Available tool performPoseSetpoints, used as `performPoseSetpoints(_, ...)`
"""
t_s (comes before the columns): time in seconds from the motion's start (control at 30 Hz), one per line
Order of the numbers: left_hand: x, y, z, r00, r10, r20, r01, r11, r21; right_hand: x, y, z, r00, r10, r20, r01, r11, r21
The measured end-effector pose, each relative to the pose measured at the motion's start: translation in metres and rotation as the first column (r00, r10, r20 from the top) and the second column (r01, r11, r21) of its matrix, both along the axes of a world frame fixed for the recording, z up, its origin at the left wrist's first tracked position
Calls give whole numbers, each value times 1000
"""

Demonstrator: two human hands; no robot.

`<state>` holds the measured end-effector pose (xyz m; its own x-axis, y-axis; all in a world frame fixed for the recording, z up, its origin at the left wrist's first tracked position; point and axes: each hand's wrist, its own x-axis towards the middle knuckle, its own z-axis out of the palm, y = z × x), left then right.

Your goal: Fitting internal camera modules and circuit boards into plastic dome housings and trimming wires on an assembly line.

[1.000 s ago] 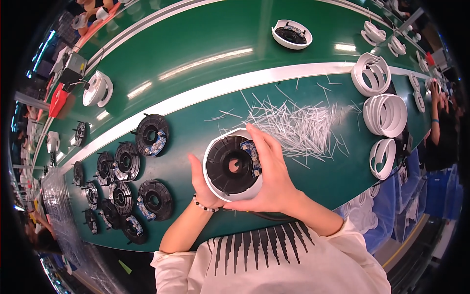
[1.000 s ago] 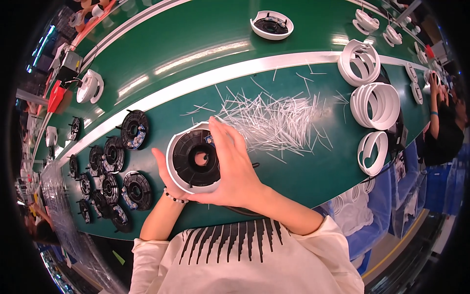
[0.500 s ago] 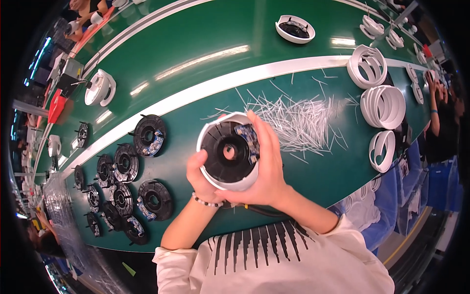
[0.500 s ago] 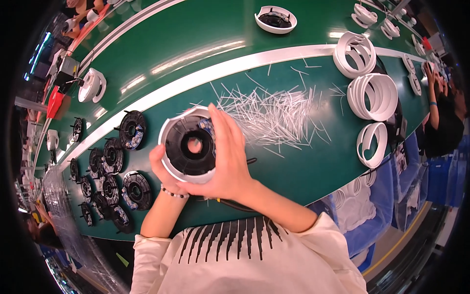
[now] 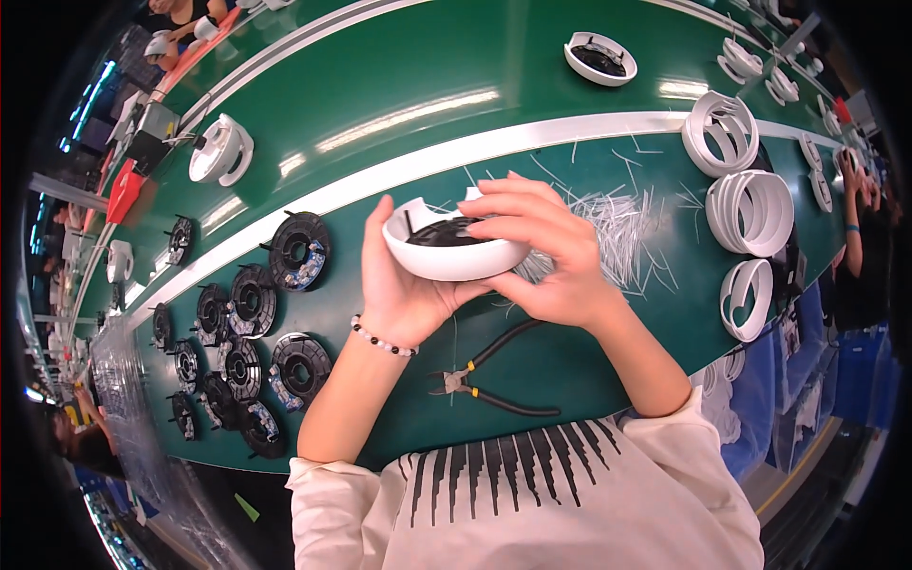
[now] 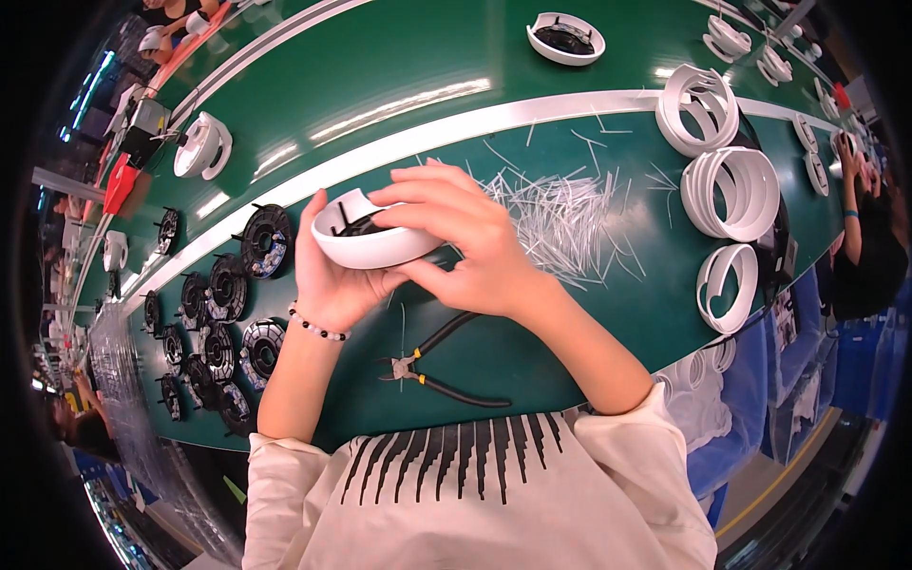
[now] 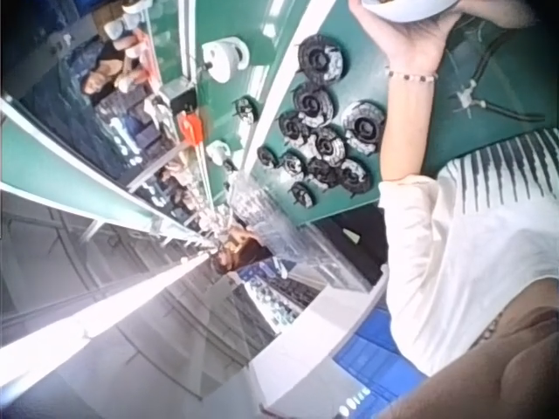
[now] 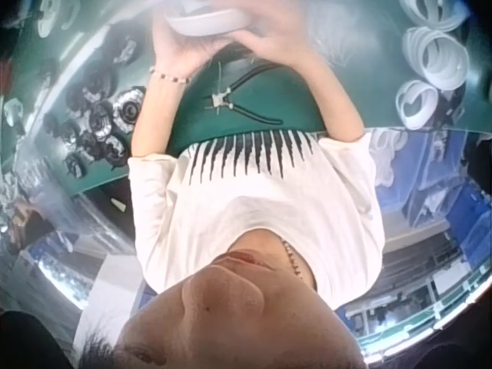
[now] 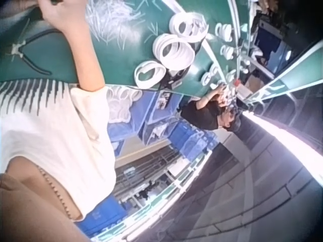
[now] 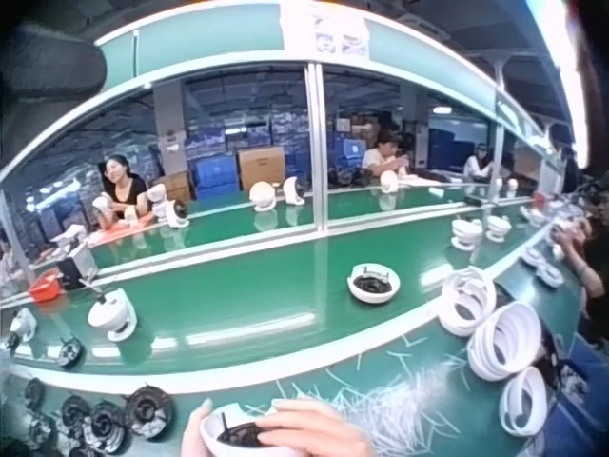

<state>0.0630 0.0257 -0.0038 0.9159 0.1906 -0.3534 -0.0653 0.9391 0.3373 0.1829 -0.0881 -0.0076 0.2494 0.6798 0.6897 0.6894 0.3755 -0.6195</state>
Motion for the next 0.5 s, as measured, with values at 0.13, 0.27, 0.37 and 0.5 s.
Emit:
performPoseSetpoints(0.13, 3, 11, -5, 990, -128, -68, 132, 989, 65, 9, -9, 5, 997, -68, -30, 67, 997, -41)
performPoseSetpoints(0.27, 12, 22, -17, 990, -9, -137, 32, 985, 167, 8, -30, 7, 963, -245, 109, 257, 960, -114)
performPoseSetpoints(0.37, 43, 49, -21, 975, 142, -170, -87, 951, 295, -14, -55, 0, 980, -79, 184, 124, 961, -246)
performPoseSetpoints(0.5, 72, 111, -48, 931, 311, -193, -211, 887, 410, -61, -73, 6, 855, 486, 182, -259, 704, -661)
